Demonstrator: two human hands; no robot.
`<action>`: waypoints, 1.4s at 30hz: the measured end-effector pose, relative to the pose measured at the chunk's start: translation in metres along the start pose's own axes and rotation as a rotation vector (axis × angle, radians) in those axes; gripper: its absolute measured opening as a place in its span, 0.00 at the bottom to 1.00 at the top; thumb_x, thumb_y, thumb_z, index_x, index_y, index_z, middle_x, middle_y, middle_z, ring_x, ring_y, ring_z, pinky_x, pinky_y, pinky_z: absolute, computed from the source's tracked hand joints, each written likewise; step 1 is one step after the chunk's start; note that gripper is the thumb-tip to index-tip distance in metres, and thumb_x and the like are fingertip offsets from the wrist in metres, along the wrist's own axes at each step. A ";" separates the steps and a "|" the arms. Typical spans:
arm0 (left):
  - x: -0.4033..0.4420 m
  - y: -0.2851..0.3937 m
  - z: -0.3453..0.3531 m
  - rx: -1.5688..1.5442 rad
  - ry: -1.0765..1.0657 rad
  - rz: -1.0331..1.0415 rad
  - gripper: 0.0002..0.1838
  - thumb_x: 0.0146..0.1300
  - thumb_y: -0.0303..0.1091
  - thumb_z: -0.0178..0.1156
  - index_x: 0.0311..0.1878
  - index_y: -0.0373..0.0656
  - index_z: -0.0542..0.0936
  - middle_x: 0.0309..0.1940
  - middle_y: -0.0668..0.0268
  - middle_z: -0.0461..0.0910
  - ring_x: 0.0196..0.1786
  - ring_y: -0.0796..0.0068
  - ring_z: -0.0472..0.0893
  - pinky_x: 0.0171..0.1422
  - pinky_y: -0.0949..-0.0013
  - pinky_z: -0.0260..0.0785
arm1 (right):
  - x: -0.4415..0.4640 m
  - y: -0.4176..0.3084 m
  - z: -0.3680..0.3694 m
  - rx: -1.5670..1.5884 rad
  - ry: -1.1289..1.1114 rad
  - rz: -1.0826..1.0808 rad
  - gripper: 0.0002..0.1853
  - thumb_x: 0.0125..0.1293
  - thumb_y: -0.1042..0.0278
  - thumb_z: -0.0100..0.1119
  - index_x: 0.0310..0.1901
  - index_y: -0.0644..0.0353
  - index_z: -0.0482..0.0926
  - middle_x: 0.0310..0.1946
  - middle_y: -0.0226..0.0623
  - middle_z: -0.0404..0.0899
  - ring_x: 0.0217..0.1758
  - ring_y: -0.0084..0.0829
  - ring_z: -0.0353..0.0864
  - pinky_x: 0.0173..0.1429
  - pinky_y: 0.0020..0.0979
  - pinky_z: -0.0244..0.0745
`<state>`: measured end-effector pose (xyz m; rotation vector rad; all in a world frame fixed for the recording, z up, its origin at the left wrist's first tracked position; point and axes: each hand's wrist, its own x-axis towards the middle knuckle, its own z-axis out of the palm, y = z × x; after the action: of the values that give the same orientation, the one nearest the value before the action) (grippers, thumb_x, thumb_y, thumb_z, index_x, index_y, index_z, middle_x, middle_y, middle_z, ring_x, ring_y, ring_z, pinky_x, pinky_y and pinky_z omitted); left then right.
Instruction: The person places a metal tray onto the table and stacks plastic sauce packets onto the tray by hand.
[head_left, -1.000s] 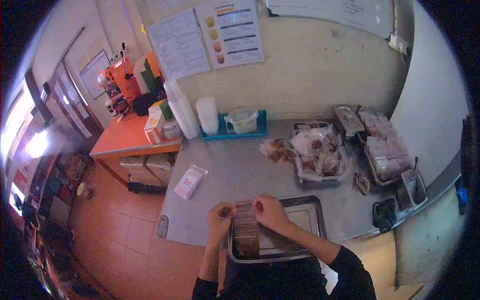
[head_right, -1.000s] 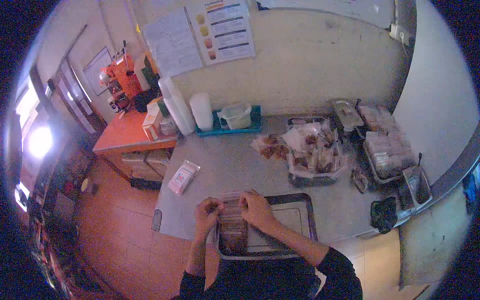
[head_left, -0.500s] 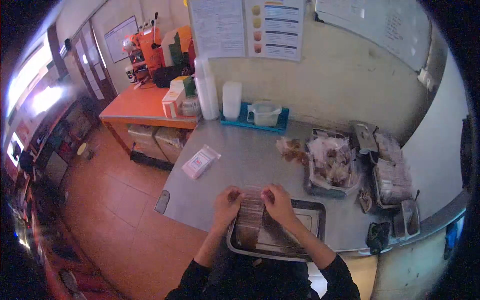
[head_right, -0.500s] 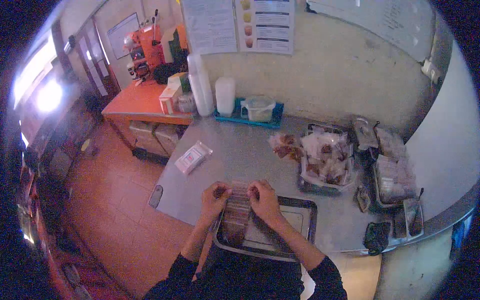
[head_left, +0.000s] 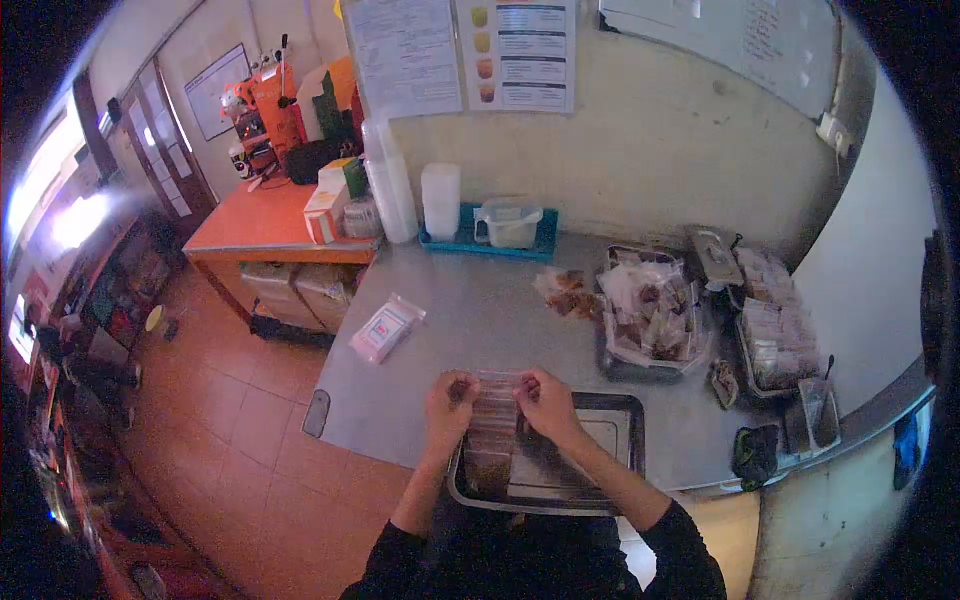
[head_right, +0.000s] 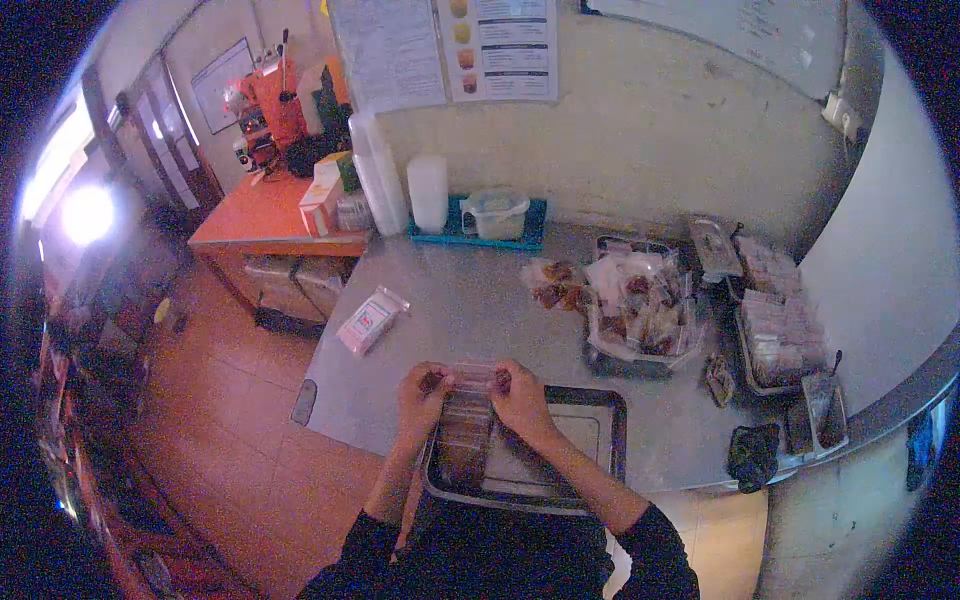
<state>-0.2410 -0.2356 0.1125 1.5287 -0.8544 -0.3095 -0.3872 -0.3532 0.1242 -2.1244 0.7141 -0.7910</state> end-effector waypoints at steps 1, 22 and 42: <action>0.000 0.003 0.000 0.026 -0.004 -0.038 0.07 0.59 0.28 0.65 0.37 0.37 0.78 0.34 0.62 0.79 0.37 0.71 0.79 0.43 0.68 0.72 | 0.002 -0.002 -0.001 0.027 -0.002 0.027 0.13 0.60 0.71 0.65 0.44 0.65 0.76 0.33 0.42 0.81 0.32 0.32 0.83 0.38 0.31 0.78; -0.026 0.035 -0.029 0.343 -0.142 -0.104 0.07 0.56 0.31 0.67 0.36 0.39 0.84 0.29 0.58 0.84 0.31 0.71 0.83 0.38 0.69 0.74 | -0.037 -0.030 -0.017 0.032 -0.140 0.111 0.10 0.58 0.68 0.64 0.38 0.63 0.78 0.29 0.43 0.83 0.32 0.38 0.84 0.40 0.36 0.79; -0.036 0.033 -0.025 0.161 0.027 -0.095 0.08 0.59 0.32 0.67 0.38 0.38 0.83 0.29 0.62 0.83 0.30 0.75 0.81 0.38 0.71 0.73 | -0.047 -0.044 -0.037 0.082 -0.064 0.183 0.09 0.60 0.69 0.65 0.38 0.64 0.80 0.30 0.43 0.83 0.33 0.35 0.85 0.40 0.34 0.78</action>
<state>-0.2601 -0.1908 0.1378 1.7235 -0.8023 -0.2943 -0.4342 -0.3126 0.1647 -1.9701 0.8148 -0.6393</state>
